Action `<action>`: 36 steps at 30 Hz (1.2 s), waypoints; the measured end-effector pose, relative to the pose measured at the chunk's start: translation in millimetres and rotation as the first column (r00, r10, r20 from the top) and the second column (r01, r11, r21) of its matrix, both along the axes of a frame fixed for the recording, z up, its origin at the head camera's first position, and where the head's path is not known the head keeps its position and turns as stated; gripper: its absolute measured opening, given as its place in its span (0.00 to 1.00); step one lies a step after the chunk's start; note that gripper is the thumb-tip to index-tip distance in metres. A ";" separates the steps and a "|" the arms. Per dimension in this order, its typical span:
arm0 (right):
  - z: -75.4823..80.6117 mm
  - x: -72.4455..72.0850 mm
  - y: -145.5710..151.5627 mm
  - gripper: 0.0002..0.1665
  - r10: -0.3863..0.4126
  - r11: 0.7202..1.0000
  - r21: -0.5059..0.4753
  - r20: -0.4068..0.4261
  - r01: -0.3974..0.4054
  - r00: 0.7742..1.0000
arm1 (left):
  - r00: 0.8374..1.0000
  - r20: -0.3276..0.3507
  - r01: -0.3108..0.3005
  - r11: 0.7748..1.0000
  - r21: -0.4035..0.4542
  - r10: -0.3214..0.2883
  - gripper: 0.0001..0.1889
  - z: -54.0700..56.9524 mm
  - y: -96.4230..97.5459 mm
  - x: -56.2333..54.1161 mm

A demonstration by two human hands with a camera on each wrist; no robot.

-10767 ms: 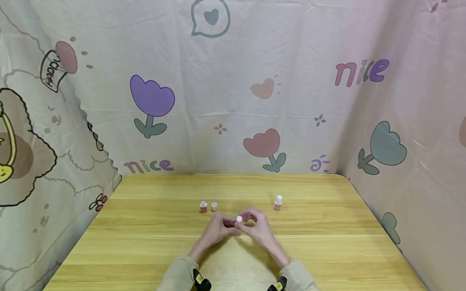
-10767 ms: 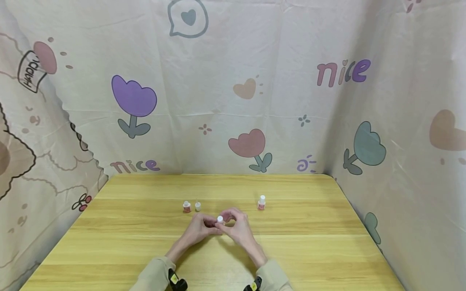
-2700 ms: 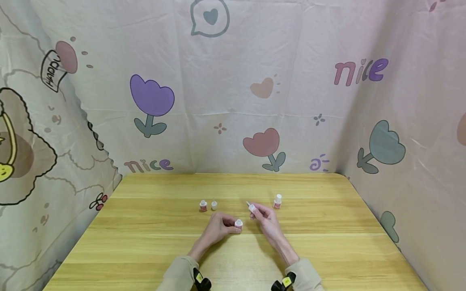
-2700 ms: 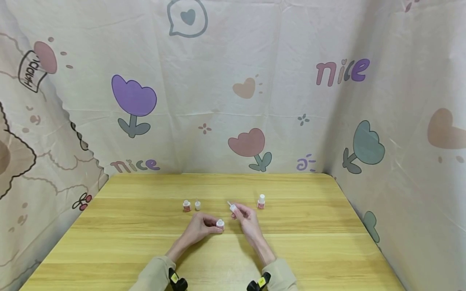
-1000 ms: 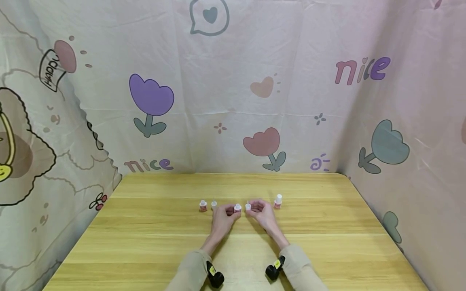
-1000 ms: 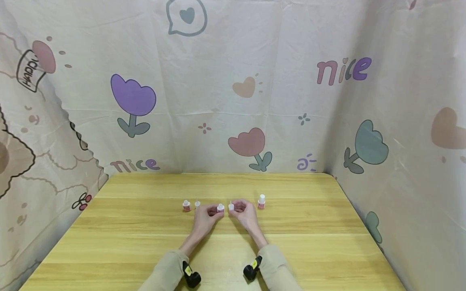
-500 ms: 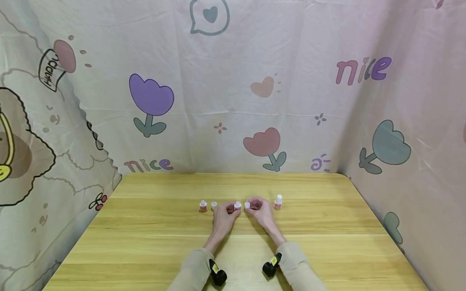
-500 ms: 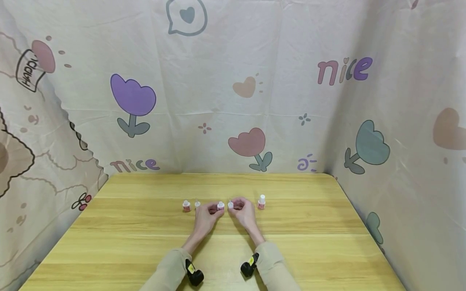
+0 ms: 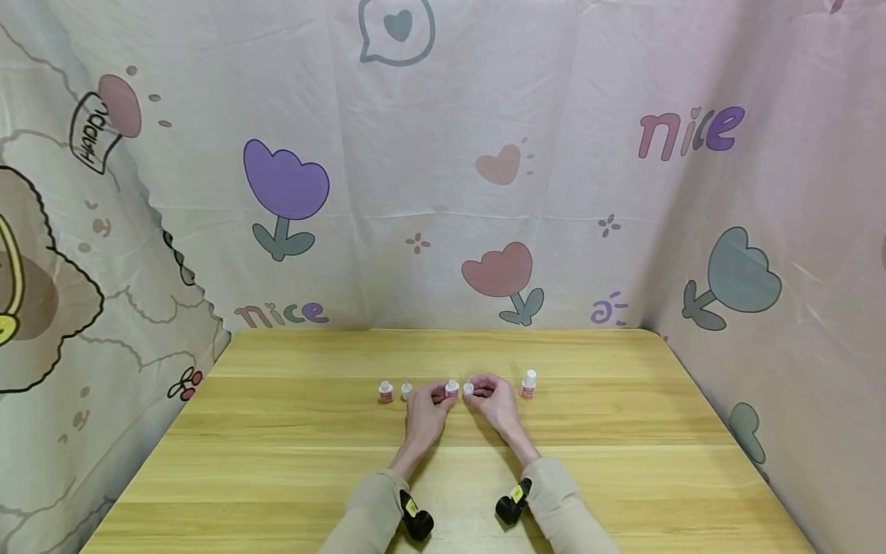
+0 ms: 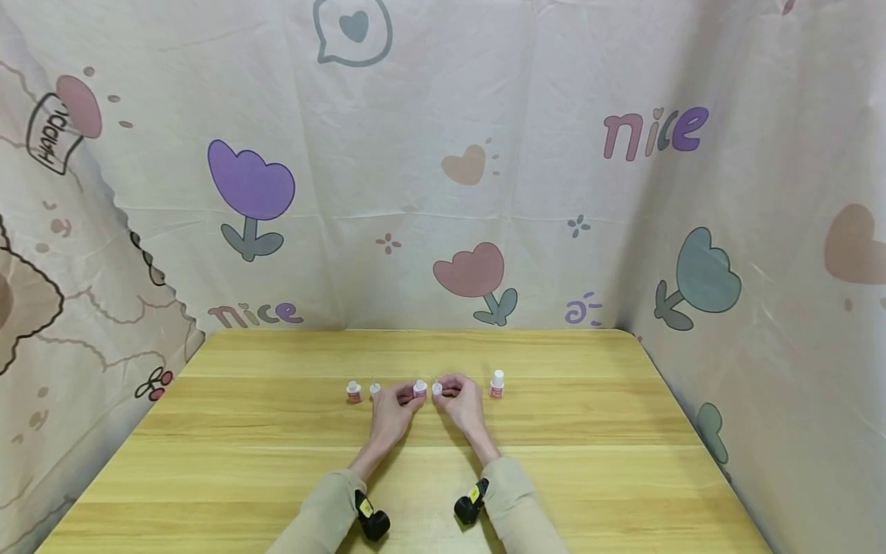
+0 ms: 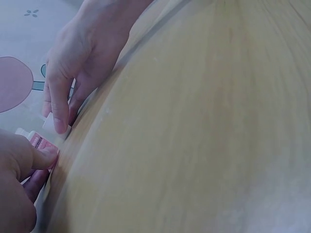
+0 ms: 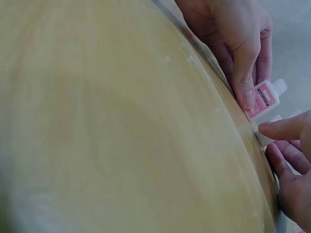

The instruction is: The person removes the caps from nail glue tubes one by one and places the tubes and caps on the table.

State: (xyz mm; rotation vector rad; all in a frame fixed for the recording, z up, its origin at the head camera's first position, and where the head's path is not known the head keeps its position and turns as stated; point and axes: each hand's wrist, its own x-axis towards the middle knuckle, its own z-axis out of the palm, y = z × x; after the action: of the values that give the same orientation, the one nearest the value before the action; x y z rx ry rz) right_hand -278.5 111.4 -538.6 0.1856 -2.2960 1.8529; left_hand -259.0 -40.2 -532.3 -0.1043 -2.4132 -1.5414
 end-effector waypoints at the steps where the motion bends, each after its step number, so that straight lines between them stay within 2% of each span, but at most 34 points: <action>1: -0.1 -0.1 0.0 0.14 0.002 1.000 0.002 0.001 -0.002 1.000 | 1.000 0.000 0.001 1.000 -0.001 -0.001 0.10 0.0 0.2 -0.2; 17: 2.6 0.2 -3.8 0.14 -0.032 0.999 -0.011 0.022 0.032 0.999 | 1.000 -0.009 0.006 1.000 0.011 -0.005 0.12 0.8 2.0 -1.2; 29: 1.7 0.7 -3.9 0.15 -0.013 1.000 -0.023 0.013 0.013 1.000 | 1.000 -0.023 0.005 1.000 0.003 -0.005 0.14 0.9 1.8 0.0; 36: 0.4 3.3 -0.4 0.16 0.030 0.998 -0.046 -0.022 -0.031 0.999 | 0.999 -0.040 0.006 1.000 0.014 -0.006 0.16 1.8 0.4 2.6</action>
State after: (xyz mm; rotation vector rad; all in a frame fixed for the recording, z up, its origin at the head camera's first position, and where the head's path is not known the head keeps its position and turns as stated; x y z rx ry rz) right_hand -275.2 111.0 -538.2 0.2342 -2.2462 1.9075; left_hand -256.4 -39.8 -530.5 -0.1388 -2.3731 -1.5435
